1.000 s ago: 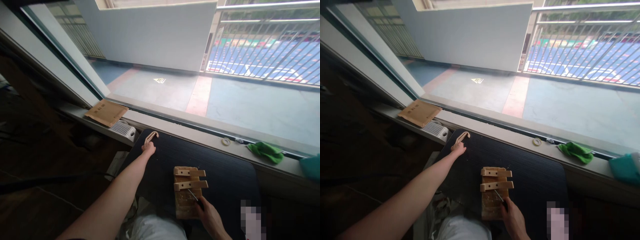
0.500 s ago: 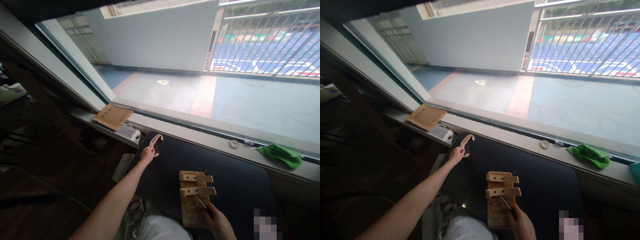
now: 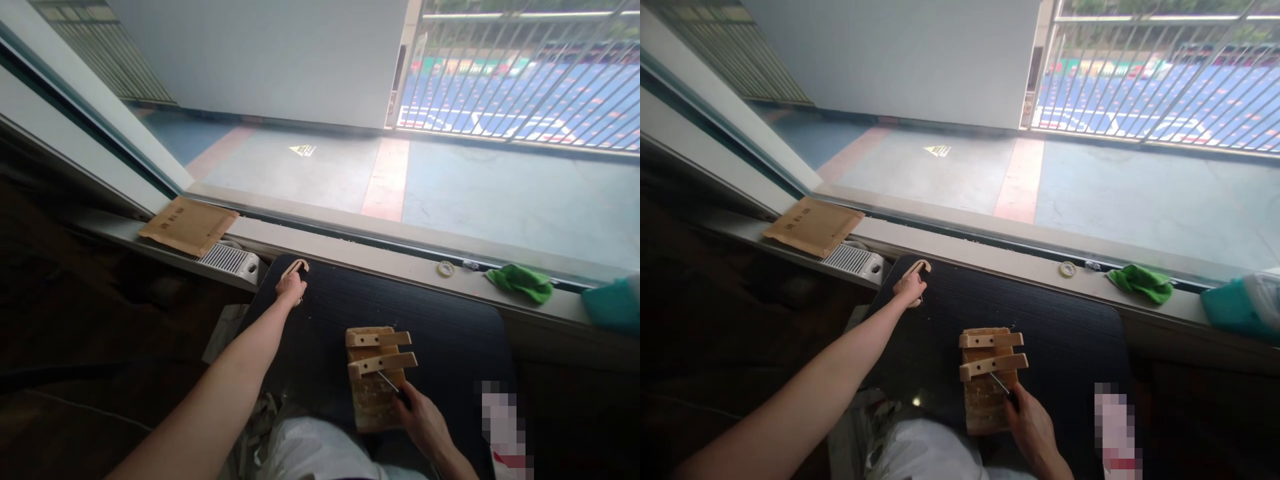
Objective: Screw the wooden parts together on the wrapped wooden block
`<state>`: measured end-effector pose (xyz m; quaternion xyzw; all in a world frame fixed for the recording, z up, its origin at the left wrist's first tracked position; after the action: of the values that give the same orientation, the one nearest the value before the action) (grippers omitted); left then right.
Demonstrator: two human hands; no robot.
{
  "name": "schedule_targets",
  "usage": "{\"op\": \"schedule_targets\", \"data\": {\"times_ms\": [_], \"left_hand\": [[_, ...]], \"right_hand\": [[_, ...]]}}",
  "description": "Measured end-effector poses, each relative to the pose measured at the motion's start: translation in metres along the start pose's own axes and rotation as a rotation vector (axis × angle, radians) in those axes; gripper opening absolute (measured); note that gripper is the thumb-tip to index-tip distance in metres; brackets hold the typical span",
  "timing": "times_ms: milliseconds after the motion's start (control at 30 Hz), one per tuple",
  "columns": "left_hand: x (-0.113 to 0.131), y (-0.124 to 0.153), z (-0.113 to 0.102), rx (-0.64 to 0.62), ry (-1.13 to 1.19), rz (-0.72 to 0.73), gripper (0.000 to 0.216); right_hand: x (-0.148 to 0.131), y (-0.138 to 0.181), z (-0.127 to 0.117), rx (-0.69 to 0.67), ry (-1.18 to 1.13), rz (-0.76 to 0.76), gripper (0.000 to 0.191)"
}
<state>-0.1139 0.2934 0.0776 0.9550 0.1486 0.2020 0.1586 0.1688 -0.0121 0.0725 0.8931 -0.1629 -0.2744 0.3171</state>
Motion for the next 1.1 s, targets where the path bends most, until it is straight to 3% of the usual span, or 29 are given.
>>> {"op": "schedule_targets", "data": {"times_ms": [133, 233, 333, 433, 667, 900, 1100], "left_hand": [[0.003, 0.053, -0.012, 0.080, 0.252, 0.088, 0.009], [-0.003, 0.124, 0.009, -0.144, 0.575, 0.092, 0.009], [-0.013, 0.193, 0.046, -0.404, 0.796, -0.107, 0.011], [-0.013, 0.234, 0.072, -0.529, 0.968, -0.273, 0.017], [0.000, 0.241, 0.075, -0.381, 1.132, -0.284, 0.009], [0.009, 0.240, 0.081, -0.376, 1.093, -0.284, 0.013], [0.003, 0.225, 0.082, -0.367, 0.902, -0.186, 0.013]], "right_hand": [[-0.005, 0.002, -0.010, 0.020, 0.047, -0.024, 0.022], [-0.009, 0.004, -0.016, 0.007, 0.079, -0.066, 0.020], [-0.012, 0.006, -0.019, -0.012, 0.110, -0.107, 0.021], [-0.013, 0.006, -0.019, -0.024, 0.138, -0.120, 0.026], [-0.013, 0.005, -0.014, 0.012, 0.184, -0.135, 0.025], [-0.010, 0.001, -0.007, 0.017, 0.221, -0.130, 0.022], [-0.009, 0.004, -0.007, 0.042, 0.231, -0.154, 0.023]]}}
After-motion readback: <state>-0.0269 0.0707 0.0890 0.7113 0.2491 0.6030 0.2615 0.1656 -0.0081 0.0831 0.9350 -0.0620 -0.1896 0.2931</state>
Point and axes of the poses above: each hand's wrist, its own y-axis away from the middle knuckle, its own z-axis out of the palm, x = y × z, the point moved 4 cm from there along -y, towards the middle knuckle, and after that the axes turned 6 degrees about y, right-handed, at the moved point
